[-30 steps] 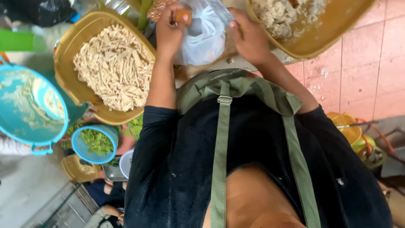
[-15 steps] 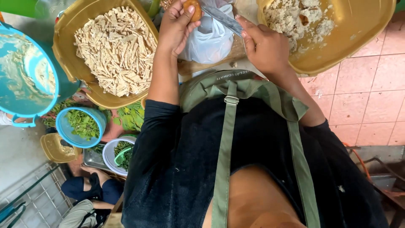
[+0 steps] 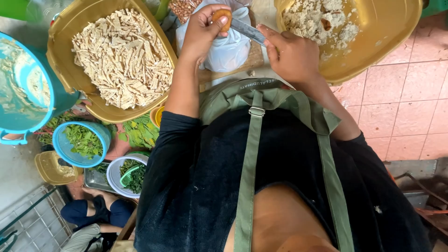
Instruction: Preparing and stuffing food items, likely tofu or dough, in a kitchen environment.
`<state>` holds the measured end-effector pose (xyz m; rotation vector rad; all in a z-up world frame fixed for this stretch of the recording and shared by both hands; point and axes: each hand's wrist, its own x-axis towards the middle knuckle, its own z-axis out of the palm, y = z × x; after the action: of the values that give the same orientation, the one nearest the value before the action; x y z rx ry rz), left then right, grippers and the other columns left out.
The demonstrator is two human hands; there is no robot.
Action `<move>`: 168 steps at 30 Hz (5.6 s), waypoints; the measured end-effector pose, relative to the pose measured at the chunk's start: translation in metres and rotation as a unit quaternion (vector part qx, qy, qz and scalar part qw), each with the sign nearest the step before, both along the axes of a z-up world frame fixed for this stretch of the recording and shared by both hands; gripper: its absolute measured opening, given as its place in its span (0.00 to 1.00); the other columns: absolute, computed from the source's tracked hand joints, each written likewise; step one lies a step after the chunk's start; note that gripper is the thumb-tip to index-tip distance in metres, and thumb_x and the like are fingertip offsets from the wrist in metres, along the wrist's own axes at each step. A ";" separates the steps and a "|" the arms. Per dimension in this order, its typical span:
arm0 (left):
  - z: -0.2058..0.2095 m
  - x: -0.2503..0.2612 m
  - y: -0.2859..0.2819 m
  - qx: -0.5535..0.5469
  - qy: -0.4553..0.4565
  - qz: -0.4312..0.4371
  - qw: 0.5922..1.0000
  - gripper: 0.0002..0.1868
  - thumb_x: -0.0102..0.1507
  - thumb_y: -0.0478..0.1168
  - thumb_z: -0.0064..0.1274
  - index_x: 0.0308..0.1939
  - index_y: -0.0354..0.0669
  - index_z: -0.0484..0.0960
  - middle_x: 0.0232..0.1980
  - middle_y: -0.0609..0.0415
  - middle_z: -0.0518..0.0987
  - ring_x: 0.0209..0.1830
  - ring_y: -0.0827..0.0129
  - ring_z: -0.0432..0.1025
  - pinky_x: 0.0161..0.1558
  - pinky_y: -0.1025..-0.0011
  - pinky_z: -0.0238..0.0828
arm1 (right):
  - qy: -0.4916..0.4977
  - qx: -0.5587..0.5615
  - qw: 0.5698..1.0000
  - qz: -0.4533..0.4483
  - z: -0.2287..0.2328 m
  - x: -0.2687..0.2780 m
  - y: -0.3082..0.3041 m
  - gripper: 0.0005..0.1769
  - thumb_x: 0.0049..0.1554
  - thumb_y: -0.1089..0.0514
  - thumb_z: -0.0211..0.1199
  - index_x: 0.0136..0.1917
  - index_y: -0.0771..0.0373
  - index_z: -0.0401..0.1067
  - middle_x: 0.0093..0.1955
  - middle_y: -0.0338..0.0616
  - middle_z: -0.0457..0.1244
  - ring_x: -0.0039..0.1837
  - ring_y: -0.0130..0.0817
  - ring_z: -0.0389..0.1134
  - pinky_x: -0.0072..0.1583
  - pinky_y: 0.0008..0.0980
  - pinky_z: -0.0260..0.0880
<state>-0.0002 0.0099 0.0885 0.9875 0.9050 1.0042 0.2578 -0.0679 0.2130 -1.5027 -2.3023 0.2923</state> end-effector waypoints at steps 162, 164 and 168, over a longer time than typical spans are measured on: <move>-0.034 0.253 -0.010 -0.211 -0.092 0.055 0.972 0.13 0.71 0.44 0.49 0.56 0.44 0.79 0.49 0.60 0.80 0.43 0.78 0.75 0.42 0.73 0.79 | 0.199 -0.101 0.974 0.042 -0.129 0.171 0.037 0.06 0.66 0.67 0.64 0.57 0.67 0.76 0.87 0.58 0.44 0.81 0.59 0.55 0.77 0.46 0.59; -0.055 0.253 -0.009 -0.197 -0.098 0.061 0.973 0.13 0.70 0.43 0.50 0.56 0.44 0.79 0.47 0.58 0.80 0.41 0.76 0.74 0.39 0.73 0.77 | 0.186 -0.094 0.976 0.056 -0.122 0.169 0.038 0.07 0.64 0.65 0.67 0.56 0.67 0.77 0.86 0.58 0.44 0.81 0.59 0.53 0.77 0.47 0.58; -0.065 0.254 -0.003 -0.163 -0.112 0.087 0.976 0.11 0.70 0.41 0.50 0.53 0.41 0.80 0.40 0.53 0.81 0.35 0.71 0.74 0.33 0.71 0.73 | 0.201 -0.068 0.972 0.104 -0.115 0.173 0.047 0.09 0.61 0.60 0.74 0.53 0.63 0.81 0.82 0.58 0.52 0.80 0.57 0.53 0.76 0.50 0.56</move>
<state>0.2535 0.0065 0.0231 0.5149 0.9415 1.0483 0.4305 -0.0205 0.0979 -1.1291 -2.1395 0.7524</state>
